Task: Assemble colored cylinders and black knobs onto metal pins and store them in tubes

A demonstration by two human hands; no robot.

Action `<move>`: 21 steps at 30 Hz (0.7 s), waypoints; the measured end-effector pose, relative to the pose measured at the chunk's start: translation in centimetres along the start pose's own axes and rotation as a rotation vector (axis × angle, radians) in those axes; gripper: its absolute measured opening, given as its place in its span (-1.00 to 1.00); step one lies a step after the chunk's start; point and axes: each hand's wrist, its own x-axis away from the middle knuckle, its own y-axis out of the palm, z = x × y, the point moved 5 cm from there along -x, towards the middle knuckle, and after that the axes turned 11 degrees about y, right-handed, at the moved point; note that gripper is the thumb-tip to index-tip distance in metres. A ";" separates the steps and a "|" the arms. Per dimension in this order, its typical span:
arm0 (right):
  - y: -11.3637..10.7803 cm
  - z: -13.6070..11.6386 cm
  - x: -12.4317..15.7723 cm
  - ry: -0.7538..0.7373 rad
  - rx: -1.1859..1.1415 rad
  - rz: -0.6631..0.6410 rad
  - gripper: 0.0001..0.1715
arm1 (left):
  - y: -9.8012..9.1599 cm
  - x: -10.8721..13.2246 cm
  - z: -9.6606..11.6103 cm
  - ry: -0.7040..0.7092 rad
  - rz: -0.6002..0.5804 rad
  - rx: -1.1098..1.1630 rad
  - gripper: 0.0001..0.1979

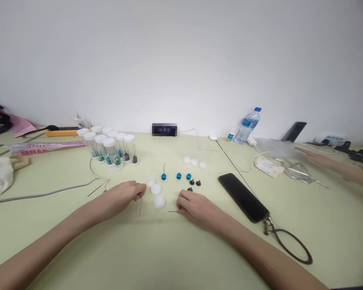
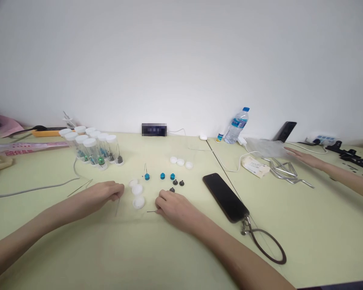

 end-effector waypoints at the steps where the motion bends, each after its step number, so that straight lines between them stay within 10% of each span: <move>1: 0.0 0.0 0.0 0.004 0.010 0.009 -0.86 | 0.4 0.0 0.7 0.022 -0.010 -0.008 -0.83; 21: -0.9 -2.4 1.2 -0.071 -0.257 0.099 -0.76 | 4.6 -2.4 5.9 0.163 0.001 0.115 -0.84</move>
